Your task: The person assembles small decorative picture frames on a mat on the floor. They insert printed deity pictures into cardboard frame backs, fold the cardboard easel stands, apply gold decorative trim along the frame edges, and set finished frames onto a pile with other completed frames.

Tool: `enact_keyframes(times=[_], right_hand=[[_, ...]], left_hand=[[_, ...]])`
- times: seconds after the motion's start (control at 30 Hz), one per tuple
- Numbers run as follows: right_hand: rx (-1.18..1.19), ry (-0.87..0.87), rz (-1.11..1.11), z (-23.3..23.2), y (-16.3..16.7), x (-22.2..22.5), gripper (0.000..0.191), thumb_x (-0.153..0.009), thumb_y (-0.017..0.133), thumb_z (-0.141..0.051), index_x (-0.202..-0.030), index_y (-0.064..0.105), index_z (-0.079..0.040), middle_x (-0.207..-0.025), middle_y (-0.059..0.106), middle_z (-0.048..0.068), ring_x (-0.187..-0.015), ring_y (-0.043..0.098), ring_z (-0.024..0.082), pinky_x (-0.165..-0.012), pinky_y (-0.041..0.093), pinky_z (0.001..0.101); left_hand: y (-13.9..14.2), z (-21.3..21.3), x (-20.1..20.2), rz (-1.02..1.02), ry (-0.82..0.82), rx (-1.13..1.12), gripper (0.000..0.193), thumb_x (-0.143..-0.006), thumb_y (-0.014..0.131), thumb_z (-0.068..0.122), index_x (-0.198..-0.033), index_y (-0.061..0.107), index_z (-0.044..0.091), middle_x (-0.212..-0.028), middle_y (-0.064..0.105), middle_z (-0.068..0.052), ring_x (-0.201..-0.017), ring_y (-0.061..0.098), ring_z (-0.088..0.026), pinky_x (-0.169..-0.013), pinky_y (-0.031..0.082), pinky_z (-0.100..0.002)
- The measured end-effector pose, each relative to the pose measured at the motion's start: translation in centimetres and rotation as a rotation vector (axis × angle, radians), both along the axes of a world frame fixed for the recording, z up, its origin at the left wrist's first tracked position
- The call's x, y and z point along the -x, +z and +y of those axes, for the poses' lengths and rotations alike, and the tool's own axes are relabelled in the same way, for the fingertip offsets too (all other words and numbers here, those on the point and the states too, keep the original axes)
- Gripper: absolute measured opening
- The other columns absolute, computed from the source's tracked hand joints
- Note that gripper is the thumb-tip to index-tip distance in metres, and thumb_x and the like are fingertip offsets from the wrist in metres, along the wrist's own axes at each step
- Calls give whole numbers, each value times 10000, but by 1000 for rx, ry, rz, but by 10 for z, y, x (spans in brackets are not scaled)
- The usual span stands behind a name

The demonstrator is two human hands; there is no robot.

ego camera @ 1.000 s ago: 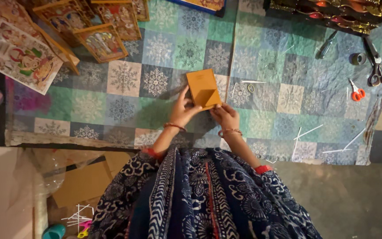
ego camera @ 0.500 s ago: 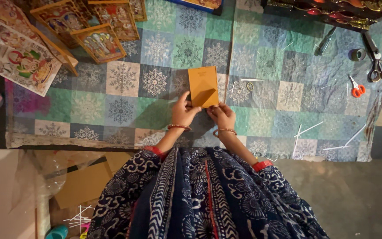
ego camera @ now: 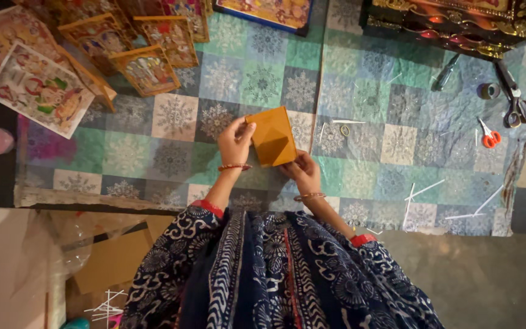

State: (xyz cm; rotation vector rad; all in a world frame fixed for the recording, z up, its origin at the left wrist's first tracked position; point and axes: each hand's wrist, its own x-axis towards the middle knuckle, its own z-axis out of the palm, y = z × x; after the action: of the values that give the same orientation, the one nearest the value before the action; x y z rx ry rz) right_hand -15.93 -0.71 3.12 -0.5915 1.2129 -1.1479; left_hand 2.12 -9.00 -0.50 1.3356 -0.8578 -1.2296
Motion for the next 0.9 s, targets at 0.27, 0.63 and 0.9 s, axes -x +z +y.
enact_keyframes(times=[0.27, 0.63, 0.9], right_hand=[[-80, -8, -31, -18, -3, 24, 333, -985, 580, -214, -1233, 664, -9, -1082, 728, 73, -1008, 716, 160, -865, 614, 325], [191, 114, 288, -48, 15, 11, 229, -966, 727, -150, -1125, 712, 15, -971, 748, 4, -869, 673, 47, -754, 552, 214], [136, 94, 357, -40, 5, 12, 207, -962, 747, -145, -1082, 728, 23, -916, 750, 21, -798, 668, 63, -682, 538, 230]], left_hand=[[-8, 4, -7, -5, -99, -103, 291, -910, 776, 195, -1156, 745, 43, -890, 731, -5, -746, 660, -56, -590, 543, -231], [11, 7, 11, 34, -350, 29, 252, -901, 781, 158, -1115, 732, 33, -979, 768, -45, -877, 715, -97, -768, 571, -251], [6, 10, 12, 81, -426, 41, 207, -905, 776, 130, -1065, 735, 6, -973, 784, -70, -878, 741, -118, -775, 595, -264]])
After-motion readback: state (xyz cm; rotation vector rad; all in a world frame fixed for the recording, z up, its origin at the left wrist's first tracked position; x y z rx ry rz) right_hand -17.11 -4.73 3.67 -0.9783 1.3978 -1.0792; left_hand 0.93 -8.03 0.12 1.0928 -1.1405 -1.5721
